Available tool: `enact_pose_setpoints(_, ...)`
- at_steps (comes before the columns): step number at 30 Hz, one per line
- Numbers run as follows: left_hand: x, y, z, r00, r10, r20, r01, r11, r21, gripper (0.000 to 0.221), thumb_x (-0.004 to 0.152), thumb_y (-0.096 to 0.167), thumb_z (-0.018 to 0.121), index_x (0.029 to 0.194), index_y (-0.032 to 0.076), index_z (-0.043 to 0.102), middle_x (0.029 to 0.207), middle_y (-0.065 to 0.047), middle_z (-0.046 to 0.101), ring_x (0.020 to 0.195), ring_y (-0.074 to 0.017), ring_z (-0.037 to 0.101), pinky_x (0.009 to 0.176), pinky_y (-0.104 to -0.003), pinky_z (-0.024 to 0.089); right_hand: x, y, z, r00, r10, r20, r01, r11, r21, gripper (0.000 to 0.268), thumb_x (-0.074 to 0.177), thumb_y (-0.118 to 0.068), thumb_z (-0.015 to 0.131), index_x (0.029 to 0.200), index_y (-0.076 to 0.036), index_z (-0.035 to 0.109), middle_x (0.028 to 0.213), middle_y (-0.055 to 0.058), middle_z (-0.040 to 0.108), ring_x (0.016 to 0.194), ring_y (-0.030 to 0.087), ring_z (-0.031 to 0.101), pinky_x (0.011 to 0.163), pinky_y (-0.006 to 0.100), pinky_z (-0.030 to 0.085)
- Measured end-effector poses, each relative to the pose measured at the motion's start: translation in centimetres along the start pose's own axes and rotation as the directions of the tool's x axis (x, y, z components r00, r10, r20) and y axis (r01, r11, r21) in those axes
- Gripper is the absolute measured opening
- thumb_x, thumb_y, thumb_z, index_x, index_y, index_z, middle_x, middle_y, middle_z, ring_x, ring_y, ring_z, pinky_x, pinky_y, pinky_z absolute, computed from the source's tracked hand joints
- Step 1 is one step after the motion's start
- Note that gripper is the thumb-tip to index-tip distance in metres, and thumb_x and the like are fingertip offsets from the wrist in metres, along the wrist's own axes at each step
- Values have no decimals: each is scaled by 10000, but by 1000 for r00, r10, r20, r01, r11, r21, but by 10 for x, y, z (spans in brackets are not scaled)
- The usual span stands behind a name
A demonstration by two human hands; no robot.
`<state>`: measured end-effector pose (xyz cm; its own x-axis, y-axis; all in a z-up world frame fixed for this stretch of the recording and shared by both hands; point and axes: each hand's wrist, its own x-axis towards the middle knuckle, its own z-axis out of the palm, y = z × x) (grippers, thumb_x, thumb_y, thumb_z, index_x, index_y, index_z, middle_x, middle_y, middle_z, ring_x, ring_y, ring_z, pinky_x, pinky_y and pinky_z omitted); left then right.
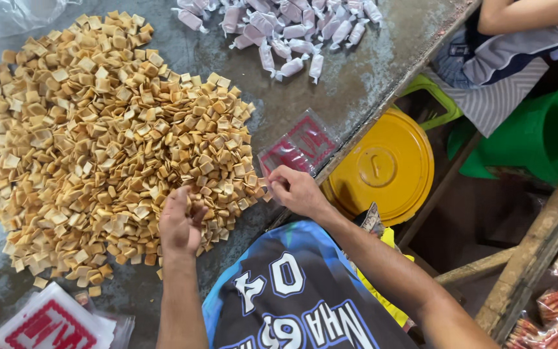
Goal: The person scoops small square crackers from a large pile on a table and places them into small clear plastic bags. The person then sets the filled bags aside on the table.
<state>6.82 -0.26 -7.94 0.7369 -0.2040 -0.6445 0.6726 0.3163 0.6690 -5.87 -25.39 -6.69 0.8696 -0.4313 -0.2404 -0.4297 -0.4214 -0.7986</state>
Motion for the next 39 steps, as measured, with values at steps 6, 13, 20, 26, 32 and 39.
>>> enact_pose_setpoints(6, -26, 18, 14, 973, 198, 122, -221, 621, 752, 282, 882, 220, 788, 1160, 186, 760, 961, -102, 744, 533, -168, 676, 504, -294, 574, 9, -10, -9, 999, -29, -31, 32, 996, 87, 185, 849, -183, 665, 1011, -210, 749, 746, 90, 728, 761, 290, 724, 730, 430, 565)
enact_pose_setpoints(13, -17, -72, 0, 884, 30, 466, -464, 168, 870, 164, 921, 299, 673, 1044, 324, 779, 1061, 15, 764, 1121, -206, 694, 1011, -364, 529, 30, 13, -22, 986, 51, -157, -27, 988, 152, 216, 855, -211, 716, 1060, -270, 743, 739, 11, 698, 740, 142, 668, 747, 349, 553)
enact_pose_setpoints(20, 27, -64, -4, 841, 310, 443, -461, -18, 887, 235, 978, 319, 547, 1151, 263, 695, 1016, -58, 662, 971, -311, 700, 847, -442, 581, 23, 5, -48, 931, 3, -365, 107, 954, 281, 285, 854, -7, 600, 1067, -134, 739, 611, -11, 505, 615, 81, 553, 639, 265, 528)
enact_pose_setpoints(26, 17, -59, 20, 869, 349, 351, -432, 186, 883, 193, 949, 414, 660, 1027, 255, 738, 997, -20, 726, 990, -257, 713, 864, -393, 577, 8, -10, -31, 948, -139, -288, 155, 987, 35, 297, 806, -37, 655, 1025, -190, 784, 622, 55, 604, 616, 189, 610, 616, 352, 519)
enact_pose_setpoints(32, 30, -84, 43, 768, 321, 554, -505, -229, 832, 275, 955, 391, 636, 1107, 162, 612, 921, -106, 651, 805, -358, 727, 709, -478, 609, 6, 32, 12, 995, -28, -93, 17, 993, -115, 258, 850, -199, 642, 1066, -292, 749, 669, 34, 645, 682, 252, 686, 692, 416, 567)
enact_pose_setpoints(39, 9, -53, 49, 859, 244, 451, -490, 134, 861, 341, 956, 365, 680, 1205, 137, 637, 1050, -128, 685, 976, -379, 720, 817, -477, 601, 2, 47, 9, 992, 114, -57, -111, 993, 47, 257, 845, -179, 653, 1062, -249, 772, 708, 62, 648, 709, 217, 665, 697, 406, 551)
